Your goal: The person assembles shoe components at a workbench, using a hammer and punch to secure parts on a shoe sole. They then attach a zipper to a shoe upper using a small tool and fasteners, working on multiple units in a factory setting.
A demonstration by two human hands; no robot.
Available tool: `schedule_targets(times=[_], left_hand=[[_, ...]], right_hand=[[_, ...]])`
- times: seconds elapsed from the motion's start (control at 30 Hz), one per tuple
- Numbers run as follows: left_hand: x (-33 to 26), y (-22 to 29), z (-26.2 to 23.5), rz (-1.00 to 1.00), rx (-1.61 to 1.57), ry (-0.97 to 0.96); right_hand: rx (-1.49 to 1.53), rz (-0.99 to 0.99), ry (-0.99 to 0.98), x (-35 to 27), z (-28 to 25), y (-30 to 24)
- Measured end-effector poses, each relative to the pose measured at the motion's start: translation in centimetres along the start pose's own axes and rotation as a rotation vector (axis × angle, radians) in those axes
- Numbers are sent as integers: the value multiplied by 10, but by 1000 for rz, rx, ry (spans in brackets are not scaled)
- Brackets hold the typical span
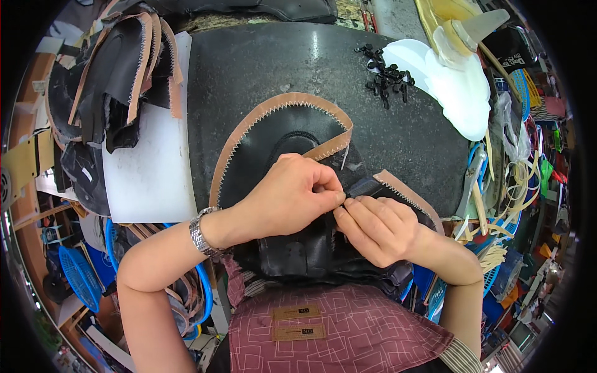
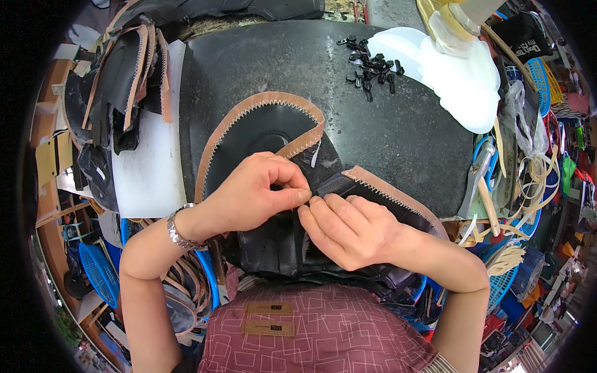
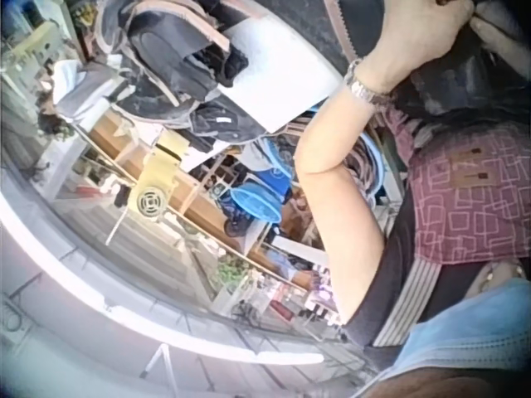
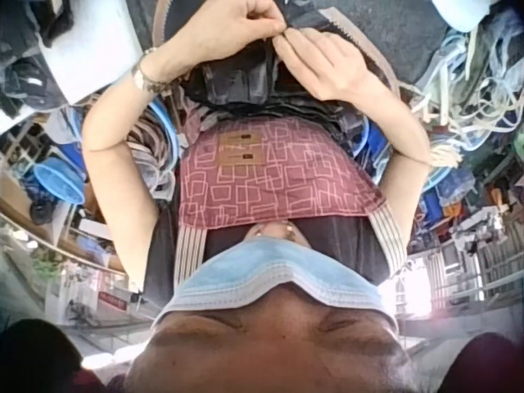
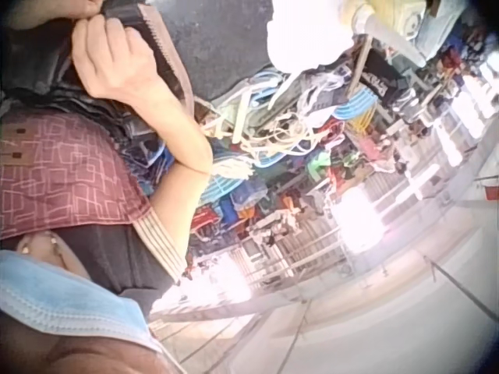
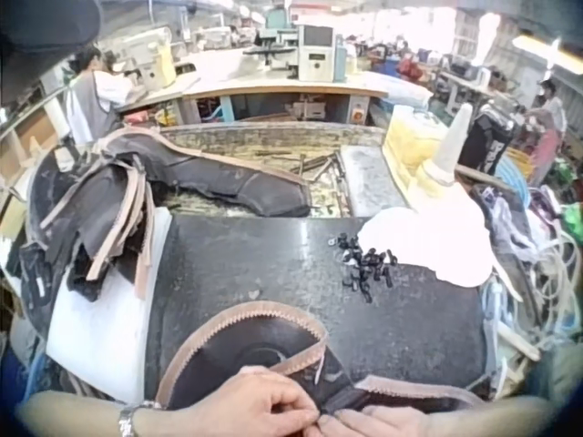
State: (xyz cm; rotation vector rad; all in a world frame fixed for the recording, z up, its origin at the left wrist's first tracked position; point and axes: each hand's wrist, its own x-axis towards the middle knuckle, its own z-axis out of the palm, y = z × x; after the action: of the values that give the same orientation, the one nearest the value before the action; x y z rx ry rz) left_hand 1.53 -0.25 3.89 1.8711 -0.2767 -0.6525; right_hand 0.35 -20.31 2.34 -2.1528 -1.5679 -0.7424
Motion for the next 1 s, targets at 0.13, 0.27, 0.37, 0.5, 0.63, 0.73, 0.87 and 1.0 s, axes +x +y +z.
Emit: schedule_targets(times=[0.13,0.27,0.37,0.5,0.63,0.73,0.87,1.0], left_hand=[[2,6,-2,-163,-101,14],[2,-6,7,137,170,171],[2,-7,6,165,177,188],[3,-6,2,129,206,124],[4,-6,1,147,237,116],[4,-7,3,206,258,145],[5,-13,8,316,340,284],[19,-14,-3,261,344,302]], right_hand=[[-14,-30,70,0,8,9],[69,-130,62,-10,12,9],[63,-107,62,-11,13,8],[53,-108,88,-11,13,9],[54,-104,85,-12,13,9],[50,-100,86,-13,13,9],[35,-41,91,-8,16,10],[220,-4,-69,-11,-10,-11]])
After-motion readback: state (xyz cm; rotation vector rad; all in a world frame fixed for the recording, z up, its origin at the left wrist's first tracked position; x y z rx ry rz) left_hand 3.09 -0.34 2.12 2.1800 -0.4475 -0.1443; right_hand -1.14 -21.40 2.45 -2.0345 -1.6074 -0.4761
